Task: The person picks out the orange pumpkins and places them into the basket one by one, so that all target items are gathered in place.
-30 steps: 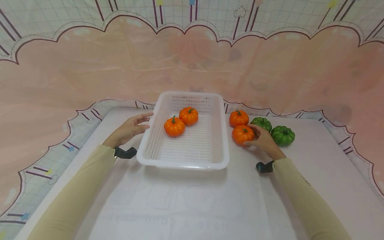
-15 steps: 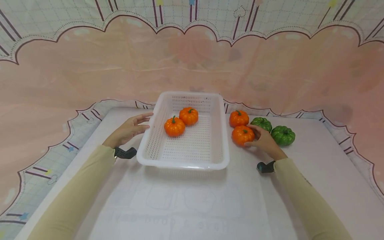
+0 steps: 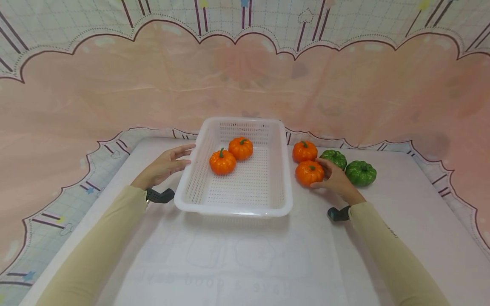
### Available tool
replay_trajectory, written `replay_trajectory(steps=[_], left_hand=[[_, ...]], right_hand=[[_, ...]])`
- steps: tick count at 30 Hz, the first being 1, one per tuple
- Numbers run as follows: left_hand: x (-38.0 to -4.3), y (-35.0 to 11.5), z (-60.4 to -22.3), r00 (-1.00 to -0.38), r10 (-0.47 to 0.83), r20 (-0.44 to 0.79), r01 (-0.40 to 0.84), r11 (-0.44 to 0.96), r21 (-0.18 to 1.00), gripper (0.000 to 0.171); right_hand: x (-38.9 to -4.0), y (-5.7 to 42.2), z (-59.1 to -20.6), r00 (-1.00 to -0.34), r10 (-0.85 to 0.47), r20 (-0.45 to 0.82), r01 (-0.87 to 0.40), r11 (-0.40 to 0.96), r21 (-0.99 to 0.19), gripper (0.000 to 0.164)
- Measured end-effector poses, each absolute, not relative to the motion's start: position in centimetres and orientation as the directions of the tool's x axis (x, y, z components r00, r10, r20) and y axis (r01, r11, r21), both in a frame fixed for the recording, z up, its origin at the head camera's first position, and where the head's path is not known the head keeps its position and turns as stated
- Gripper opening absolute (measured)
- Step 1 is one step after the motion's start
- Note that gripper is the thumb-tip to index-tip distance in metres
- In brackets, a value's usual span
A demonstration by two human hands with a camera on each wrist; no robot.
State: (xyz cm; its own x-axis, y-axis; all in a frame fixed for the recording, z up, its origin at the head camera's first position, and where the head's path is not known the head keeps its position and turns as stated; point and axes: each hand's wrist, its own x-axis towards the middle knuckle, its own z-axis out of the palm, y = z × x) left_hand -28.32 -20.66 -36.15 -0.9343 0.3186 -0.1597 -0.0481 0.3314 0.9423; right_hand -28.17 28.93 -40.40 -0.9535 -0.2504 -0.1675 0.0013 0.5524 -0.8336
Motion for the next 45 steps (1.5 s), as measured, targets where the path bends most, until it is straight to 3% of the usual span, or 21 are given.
replay_trajectory(steps=[45], left_hand=[[-28.5, -20.8, -36.4, -0.936, 0.31, -0.167, -0.052, 0.348, 0.936, 0.069]], right_hand=[[-27.9, 29.9, -40.5, -0.95, -0.217, -0.226, 0.049, 0.612, -0.79, 0.091]])
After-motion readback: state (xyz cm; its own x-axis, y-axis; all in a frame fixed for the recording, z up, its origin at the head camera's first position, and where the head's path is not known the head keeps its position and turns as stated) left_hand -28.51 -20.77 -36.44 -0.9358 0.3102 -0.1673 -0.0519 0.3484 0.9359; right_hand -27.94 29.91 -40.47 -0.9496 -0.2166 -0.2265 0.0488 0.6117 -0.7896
